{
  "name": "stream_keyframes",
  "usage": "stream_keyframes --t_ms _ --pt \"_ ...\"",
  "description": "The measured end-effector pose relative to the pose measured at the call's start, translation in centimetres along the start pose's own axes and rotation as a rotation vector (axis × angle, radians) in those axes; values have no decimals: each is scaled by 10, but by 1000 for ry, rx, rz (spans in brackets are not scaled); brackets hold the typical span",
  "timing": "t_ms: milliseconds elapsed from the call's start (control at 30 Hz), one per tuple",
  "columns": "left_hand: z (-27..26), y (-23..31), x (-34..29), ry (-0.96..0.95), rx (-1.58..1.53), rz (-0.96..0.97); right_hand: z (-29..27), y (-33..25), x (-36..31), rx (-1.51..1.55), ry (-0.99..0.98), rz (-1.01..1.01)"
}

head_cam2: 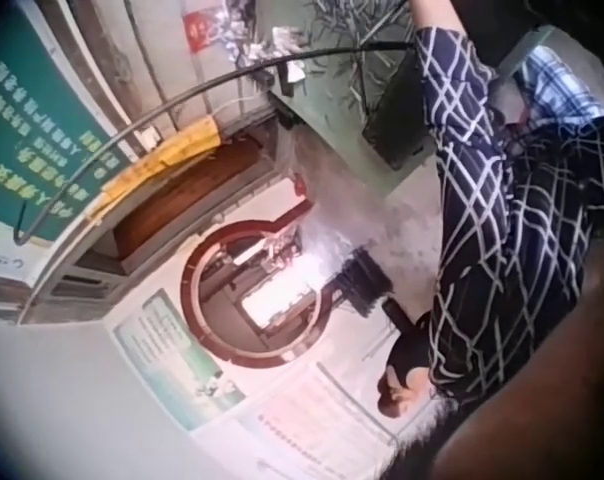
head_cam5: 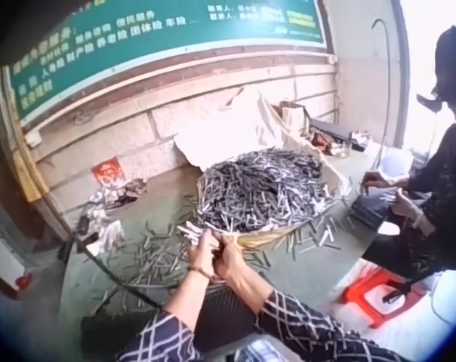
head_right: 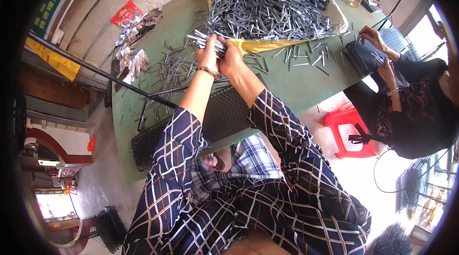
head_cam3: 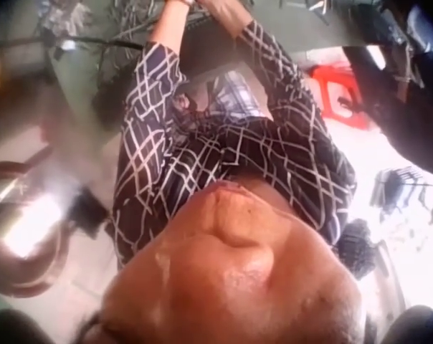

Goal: Manually inserting small metal rods into a perforated metal grid component.

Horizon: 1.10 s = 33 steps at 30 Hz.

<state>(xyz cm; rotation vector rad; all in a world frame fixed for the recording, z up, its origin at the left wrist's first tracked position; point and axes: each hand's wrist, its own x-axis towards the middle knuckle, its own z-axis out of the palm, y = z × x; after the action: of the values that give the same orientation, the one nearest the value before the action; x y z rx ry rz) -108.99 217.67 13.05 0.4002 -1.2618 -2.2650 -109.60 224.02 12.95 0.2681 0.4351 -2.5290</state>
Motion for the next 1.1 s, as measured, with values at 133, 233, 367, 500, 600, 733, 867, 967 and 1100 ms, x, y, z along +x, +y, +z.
stream_keyframes --t_ms 133,233,367,500,600,733,867,967,1100 --pt "12 -1 -9 -3 -393 -335 -6 -19 -22 -47 -28 -49" --pt "-20 1 -14 -254 -494 -450 -3 -13 -61 -126 5 -16" --pt "-11 43 -69 -327 -479 -660 -23 -19 -77 33 -295 115" --pt "-35 62 -141 -435 -453 -840 -17 -5 -117 -226 -281 295" --pt "-53 70 -194 -473 -461 -996 -19 3 -150 -306 -300 274" --pt "-104 58 -248 -462 -218 -911 -42 30 -196 -626 -270 255" --pt "-147 54 -274 -383 -130 -848 -66 62 -214 -696 -249 270" --pt "-169 49 -277 -346 -116 -776 -64 81 -215 -750 -222 255" --pt "-179 56 -274 -272 -176 -727 -65 89 -204 -743 -146 222"
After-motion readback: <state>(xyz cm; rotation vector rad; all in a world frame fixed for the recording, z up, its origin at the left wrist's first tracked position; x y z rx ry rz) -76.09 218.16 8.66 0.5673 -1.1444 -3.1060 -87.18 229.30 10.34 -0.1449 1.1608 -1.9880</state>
